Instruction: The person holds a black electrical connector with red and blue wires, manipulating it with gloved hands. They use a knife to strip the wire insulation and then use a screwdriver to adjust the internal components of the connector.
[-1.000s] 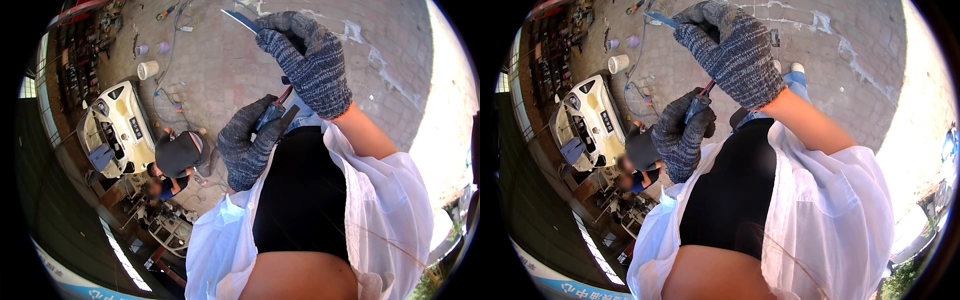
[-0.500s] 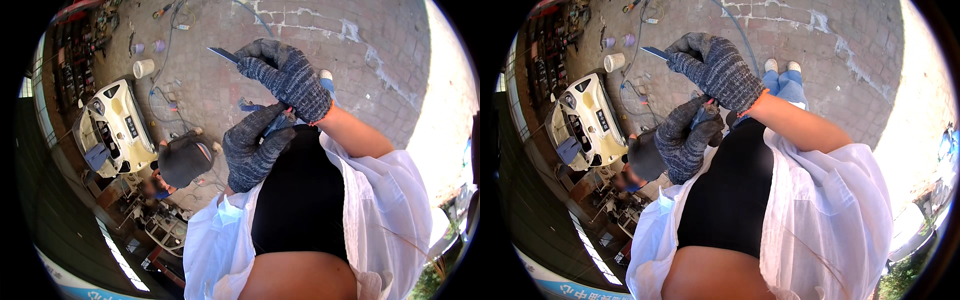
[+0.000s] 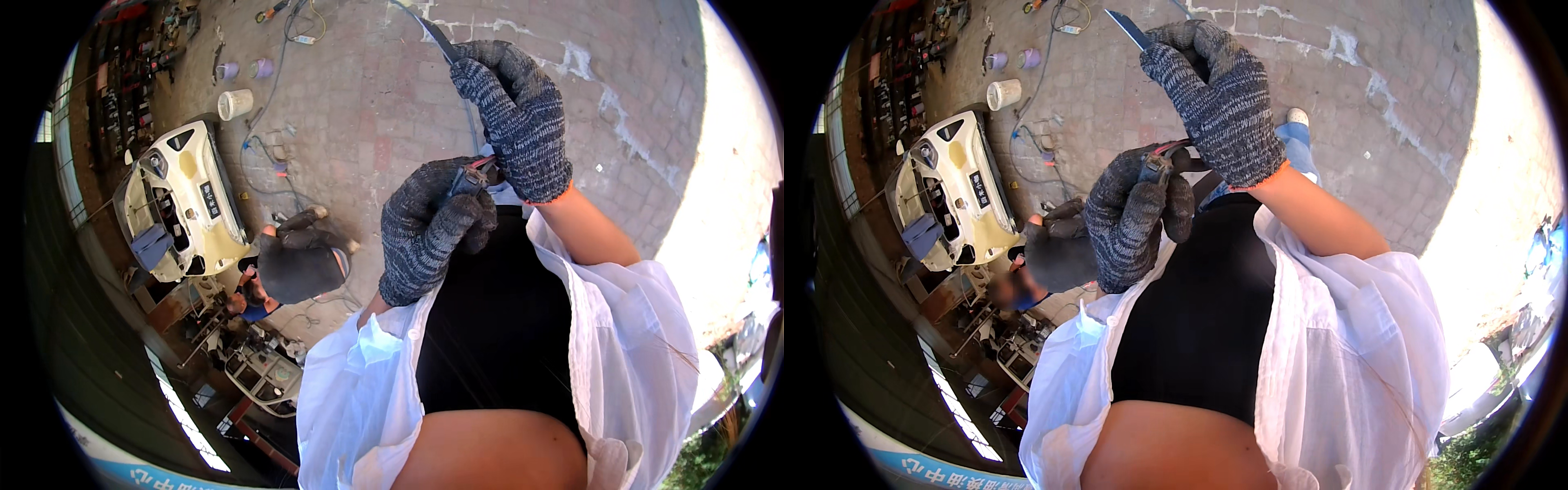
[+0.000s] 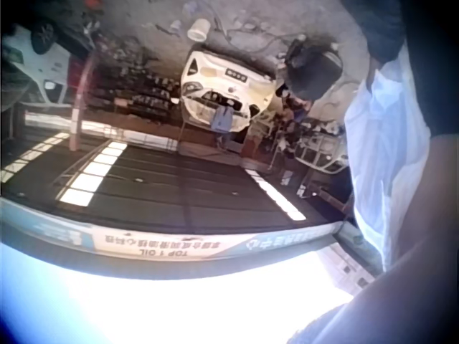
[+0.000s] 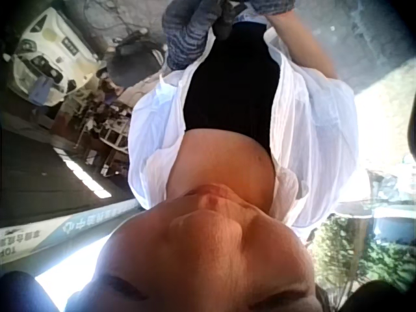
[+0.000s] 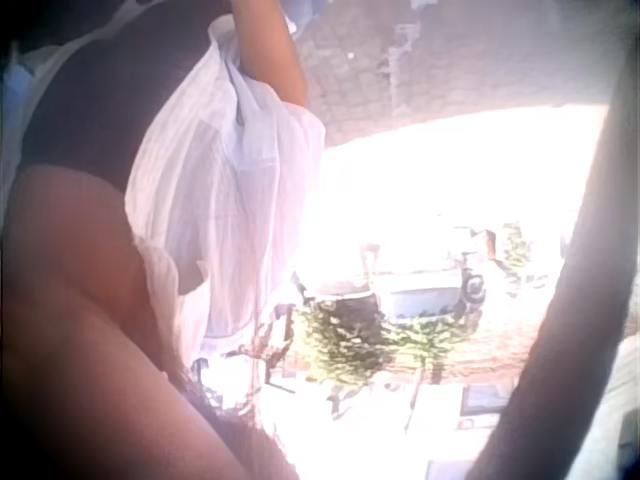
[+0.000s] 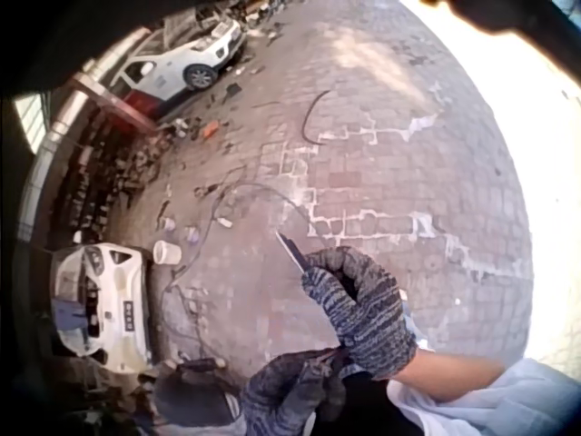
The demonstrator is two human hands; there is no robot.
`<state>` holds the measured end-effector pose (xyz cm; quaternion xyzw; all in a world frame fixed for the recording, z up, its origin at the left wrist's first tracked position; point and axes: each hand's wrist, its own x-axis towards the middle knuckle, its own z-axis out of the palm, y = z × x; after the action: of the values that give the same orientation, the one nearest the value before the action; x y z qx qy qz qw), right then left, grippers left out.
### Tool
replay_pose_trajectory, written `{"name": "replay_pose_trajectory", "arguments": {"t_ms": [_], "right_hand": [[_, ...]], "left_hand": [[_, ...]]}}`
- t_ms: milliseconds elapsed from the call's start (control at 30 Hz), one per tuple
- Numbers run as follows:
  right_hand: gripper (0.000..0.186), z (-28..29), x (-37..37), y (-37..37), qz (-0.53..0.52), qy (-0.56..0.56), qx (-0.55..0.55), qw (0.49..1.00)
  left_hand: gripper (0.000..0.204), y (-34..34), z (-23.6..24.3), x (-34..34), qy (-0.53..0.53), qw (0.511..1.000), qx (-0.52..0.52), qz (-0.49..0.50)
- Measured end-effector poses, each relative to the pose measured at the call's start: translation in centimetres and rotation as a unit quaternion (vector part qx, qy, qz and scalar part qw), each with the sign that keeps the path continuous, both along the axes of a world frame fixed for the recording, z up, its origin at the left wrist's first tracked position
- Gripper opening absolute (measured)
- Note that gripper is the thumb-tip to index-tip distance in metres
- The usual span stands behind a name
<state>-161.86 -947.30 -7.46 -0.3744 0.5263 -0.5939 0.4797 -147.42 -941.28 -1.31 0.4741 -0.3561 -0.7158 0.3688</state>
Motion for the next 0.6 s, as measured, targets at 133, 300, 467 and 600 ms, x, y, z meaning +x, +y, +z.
{"name": "replay_pose_trajectory", "arguments": {"t_ms": [133,300,467,600], "right_hand": [[0.019,0.7,-0.4,0.2,-0.001,-0.004,0.012,1.000],[0.018,1.1,0.1,-0.1,-0.010,0.060,-0.029,0.998],[0.015,1.5,0.1,0.1,-0.008,-0.002,-0.028,1.000],[0.012,1.4,-0.2,0.6,-0.015,0.045,-0.038,0.998]], "left_hand": [[0.030,-0.2,0.3,0.1,0.006,1.000,0.022,-0.006],[0.036,-0.3,0.5,0.6,-0.031,0.999,0.007,-0.020],[0.041,-1.0,0.1,1.0,-0.205,0.957,-0.201,-0.051],[0.043,-1.6,0.2,1.1,-0.294,0.918,-0.267,-0.003]]}}
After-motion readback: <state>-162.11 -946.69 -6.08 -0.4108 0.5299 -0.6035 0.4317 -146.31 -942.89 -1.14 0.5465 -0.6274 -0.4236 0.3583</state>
